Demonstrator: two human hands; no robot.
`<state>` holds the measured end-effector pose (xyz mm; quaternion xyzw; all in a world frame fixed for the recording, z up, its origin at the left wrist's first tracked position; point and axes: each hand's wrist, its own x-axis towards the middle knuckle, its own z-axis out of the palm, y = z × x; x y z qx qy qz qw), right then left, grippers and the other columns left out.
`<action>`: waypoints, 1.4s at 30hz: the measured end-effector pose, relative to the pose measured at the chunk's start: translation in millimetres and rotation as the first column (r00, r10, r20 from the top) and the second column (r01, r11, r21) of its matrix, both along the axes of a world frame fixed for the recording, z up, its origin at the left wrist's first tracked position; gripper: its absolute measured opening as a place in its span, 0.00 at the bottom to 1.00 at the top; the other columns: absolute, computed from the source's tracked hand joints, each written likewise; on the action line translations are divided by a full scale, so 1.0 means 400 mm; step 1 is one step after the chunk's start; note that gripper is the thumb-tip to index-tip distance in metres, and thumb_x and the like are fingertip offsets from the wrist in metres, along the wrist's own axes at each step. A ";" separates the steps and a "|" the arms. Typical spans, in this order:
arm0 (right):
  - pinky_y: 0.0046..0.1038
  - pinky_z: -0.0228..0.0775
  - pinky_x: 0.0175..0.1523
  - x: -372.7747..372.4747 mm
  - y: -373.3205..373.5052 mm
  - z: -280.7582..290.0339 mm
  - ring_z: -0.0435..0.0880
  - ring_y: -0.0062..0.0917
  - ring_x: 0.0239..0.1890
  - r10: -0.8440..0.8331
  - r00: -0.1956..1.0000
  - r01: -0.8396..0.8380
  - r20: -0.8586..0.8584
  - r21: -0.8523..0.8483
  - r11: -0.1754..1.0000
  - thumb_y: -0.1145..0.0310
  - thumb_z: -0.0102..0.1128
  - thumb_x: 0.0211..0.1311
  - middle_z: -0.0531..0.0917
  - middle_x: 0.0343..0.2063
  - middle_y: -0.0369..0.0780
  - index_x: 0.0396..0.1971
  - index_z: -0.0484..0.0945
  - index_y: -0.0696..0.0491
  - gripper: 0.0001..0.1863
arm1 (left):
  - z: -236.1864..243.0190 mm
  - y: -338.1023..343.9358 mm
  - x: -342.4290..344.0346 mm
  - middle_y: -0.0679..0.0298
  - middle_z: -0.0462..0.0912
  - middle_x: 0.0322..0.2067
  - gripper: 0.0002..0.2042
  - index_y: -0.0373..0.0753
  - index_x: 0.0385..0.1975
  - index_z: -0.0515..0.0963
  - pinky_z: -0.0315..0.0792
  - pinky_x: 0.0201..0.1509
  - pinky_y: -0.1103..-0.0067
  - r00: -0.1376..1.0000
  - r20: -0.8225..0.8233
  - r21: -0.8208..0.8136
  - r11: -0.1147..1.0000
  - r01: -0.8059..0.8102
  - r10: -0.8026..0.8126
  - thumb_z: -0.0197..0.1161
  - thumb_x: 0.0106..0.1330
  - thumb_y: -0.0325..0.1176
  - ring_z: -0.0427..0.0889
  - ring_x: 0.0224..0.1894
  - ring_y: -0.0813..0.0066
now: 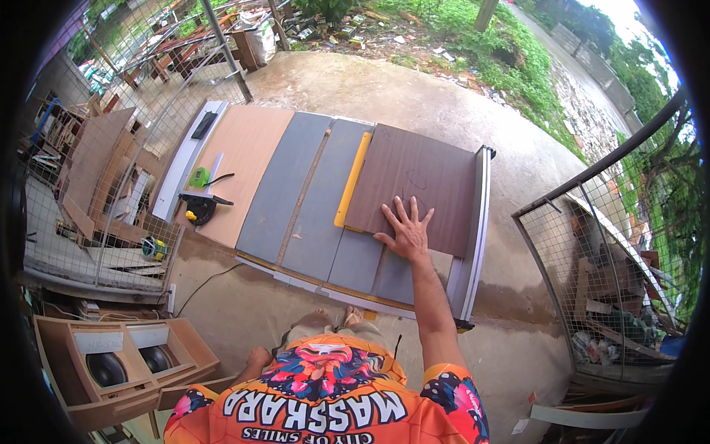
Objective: The person carries a wooden board to a table saw, aligns it, and makes a cut. Then, they carry the board to a piece of furniture and fit it into an opening to check the size.
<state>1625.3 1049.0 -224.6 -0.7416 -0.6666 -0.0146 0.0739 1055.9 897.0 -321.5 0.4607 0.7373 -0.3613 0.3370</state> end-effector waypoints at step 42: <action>0.78 0.27 0.73 0.036 0.043 0.011 0.51 0.50 0.80 0.013 0.999 -0.012 0.038 -0.011 1.000 0.24 0.57 0.57 0.60 0.78 0.37 0.75 0.65 0.27 0.46 | -0.005 -0.040 0.013 0.57 0.84 0.59 0.33 0.45 0.56 0.85 0.78 0.62 0.63 0.996 -0.066 0.002 0.998 -0.056 0.056 0.75 0.54 0.60 0.83 0.62 0.58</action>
